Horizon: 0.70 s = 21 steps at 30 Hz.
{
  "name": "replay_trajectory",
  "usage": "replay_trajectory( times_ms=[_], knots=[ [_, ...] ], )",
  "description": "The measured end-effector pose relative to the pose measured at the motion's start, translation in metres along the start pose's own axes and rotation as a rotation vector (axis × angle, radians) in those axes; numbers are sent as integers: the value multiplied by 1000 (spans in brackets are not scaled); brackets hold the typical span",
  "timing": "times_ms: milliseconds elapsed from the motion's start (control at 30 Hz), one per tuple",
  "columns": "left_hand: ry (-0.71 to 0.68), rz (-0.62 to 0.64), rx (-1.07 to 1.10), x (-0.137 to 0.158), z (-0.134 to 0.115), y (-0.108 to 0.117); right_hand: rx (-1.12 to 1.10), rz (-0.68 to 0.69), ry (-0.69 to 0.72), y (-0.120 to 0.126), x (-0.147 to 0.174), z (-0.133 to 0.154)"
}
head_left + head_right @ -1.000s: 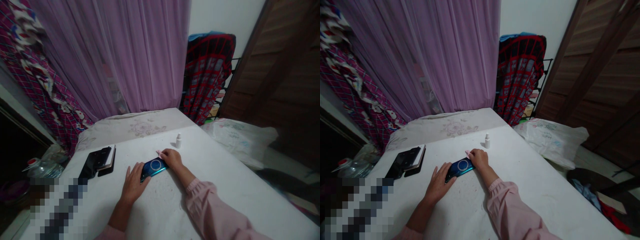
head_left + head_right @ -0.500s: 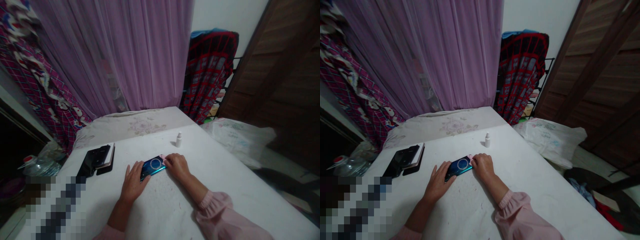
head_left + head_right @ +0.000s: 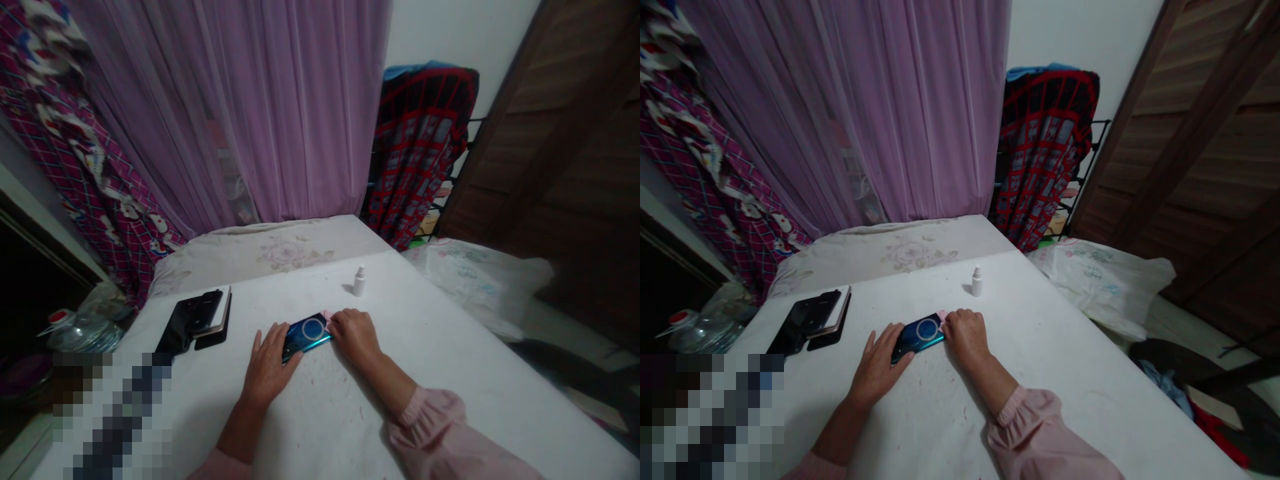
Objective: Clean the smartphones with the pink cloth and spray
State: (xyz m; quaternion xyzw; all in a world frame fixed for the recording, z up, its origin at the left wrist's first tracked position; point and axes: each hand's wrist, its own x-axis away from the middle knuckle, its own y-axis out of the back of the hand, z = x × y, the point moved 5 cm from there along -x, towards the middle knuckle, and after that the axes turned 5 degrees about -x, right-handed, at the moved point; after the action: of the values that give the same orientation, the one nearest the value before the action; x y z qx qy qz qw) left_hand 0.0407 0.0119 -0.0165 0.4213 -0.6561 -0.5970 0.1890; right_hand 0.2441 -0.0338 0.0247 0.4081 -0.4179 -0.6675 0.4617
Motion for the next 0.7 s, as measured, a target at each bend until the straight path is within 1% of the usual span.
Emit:
replay_trajectory(
  times_ms=[67, 133, 333, 433, 700],
  knots=[
    [2, 8, -6, 0, 0, 0, -3, -4, -1, 1, 4, 0],
    [2, 17, -13, -1, 0, 1, 1, 2, -10, 1, 0, 2],
    [-12, 12, -22, 0, -1, 2, 13, -1, -54, 0, -27, 11],
    [-14, -3, -25, 0, -2, 2, 4, 0, -80, -3, -34, 11],
    [-13, -19, -21, 1, 0, 0, -47, -26, -120, -5, -26, 5]
  ],
)
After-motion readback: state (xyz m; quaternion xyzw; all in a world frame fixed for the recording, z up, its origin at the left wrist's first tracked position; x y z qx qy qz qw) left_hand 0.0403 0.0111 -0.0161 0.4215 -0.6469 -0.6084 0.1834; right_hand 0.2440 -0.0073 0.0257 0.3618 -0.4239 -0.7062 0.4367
